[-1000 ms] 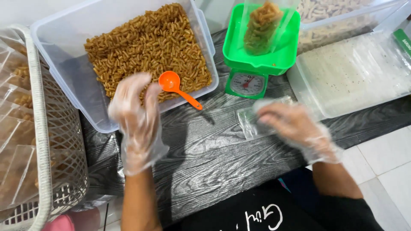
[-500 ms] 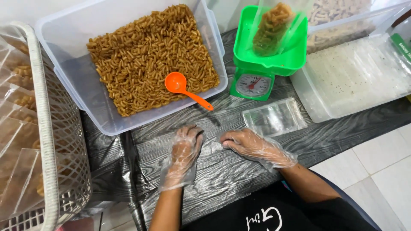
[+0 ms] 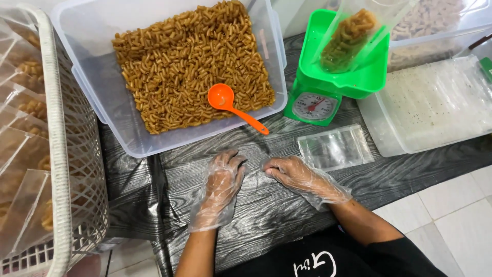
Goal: A person scoops dried food items from a large container into small plastic bags and weighs them on a digital scale.
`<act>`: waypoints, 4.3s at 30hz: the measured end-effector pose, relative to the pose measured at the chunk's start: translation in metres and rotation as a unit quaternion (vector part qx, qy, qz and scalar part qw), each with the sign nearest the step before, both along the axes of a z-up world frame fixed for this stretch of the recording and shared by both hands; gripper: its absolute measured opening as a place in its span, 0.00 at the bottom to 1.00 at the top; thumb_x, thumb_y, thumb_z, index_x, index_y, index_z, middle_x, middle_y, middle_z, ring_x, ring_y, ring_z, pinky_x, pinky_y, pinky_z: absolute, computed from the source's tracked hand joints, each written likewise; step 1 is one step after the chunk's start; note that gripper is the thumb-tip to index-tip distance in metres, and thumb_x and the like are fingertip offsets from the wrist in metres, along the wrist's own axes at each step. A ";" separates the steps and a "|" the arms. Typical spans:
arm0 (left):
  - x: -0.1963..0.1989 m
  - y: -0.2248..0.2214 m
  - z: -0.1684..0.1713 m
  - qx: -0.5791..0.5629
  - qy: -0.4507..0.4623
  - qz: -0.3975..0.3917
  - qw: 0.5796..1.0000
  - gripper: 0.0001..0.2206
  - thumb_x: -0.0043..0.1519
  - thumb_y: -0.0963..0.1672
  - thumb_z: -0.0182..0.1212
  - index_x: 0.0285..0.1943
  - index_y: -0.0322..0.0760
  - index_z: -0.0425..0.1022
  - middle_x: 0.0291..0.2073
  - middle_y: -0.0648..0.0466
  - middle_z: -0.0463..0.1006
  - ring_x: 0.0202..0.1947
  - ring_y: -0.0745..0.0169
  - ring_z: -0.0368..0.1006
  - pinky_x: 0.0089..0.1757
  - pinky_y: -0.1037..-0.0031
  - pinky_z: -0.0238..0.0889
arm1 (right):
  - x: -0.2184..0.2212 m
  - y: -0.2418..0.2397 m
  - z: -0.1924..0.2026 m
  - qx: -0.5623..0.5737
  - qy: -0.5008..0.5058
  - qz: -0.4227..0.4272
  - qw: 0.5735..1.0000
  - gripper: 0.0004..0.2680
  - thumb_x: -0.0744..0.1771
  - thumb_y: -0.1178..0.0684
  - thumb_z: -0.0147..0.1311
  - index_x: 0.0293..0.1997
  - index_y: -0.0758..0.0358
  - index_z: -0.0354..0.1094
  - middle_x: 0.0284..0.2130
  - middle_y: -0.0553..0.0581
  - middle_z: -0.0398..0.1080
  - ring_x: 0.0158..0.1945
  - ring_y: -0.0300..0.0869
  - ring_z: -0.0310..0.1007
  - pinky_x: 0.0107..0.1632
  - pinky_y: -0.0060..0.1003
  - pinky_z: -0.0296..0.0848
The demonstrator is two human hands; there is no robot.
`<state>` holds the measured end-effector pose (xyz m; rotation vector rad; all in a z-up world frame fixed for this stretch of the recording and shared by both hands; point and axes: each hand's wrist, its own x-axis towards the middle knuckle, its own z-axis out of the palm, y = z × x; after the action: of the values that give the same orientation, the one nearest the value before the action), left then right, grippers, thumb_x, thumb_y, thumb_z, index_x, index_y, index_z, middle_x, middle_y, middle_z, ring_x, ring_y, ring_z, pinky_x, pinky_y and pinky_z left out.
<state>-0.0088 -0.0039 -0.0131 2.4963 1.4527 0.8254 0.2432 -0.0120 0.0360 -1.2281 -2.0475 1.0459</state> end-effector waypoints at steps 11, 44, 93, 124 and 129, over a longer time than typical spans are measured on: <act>-0.001 0.001 0.001 -0.004 -0.006 0.001 1.000 0.11 0.60 0.47 0.63 0.51 0.52 0.75 0.53 0.53 0.75 0.56 0.52 0.73 0.55 0.61 0.65 | 0.039 -0.007 0.079 0.016 0.049 0.002 0.999 0.04 0.67 0.53 0.59 0.38 0.60 0.79 0.28 0.61 0.81 0.32 0.49 0.81 0.40 0.45 0.78; 0.000 -0.059 0.163 0.051 -0.308 -0.099 0.945 0.37 0.61 0.39 0.67 0.68 0.58 0.41 0.56 0.47 0.74 0.60 0.51 0.73 0.63 0.57 0.65 | 0.064 -0.004 0.184 0.388 0.139 -0.143 0.900 0.05 0.71 0.66 0.50 0.36 0.71 0.68 0.30 0.64 0.71 0.33 0.49 0.73 0.47 0.43 0.74; -0.006 -0.062 0.079 0.130 -0.336 0.079 0.929 0.01 0.59 0.40 0.68 0.35 0.36 0.82 0.29 0.51 0.81 0.30 0.50 0.80 0.34 0.67 0.74 | -0.040 0.028 0.089 0.235 0.137 0.140 0.952 0.03 0.65 0.58 0.61 0.31 0.57 0.73 0.22 0.56 0.70 0.25 0.52 0.73 0.29 0.41 0.73; 0.000 -0.067 0.093 0.071 -0.444 0.089 0.889 0.07 0.64 0.44 0.63 0.37 0.35 0.80 0.33 0.48 0.81 0.36 0.49 0.80 0.41 0.65 0.73 | -0.033 0.024 0.092 0.304 0.059 0.132 0.942 0.03 0.67 0.54 0.59 0.34 0.56 0.73 0.24 0.55 0.69 0.27 0.52 0.74 0.31 0.44 0.74; 0.000 -0.067 0.079 0.072 -0.422 0.120 0.896 0.03 0.61 0.42 0.66 0.36 0.38 0.82 0.33 0.51 0.82 0.36 0.52 0.80 0.42 0.67 0.73 | -0.032 0.023 0.078 0.348 0.037 0.117 0.930 0.03 0.67 0.53 0.58 0.33 0.52 0.72 0.23 0.52 0.67 0.26 0.49 0.73 0.30 0.43 0.74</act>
<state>-0.0091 -0.0709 0.0663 1.6287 1.3692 1.8105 0.2111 0.0108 0.1135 -0.5788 -2.2451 0.3673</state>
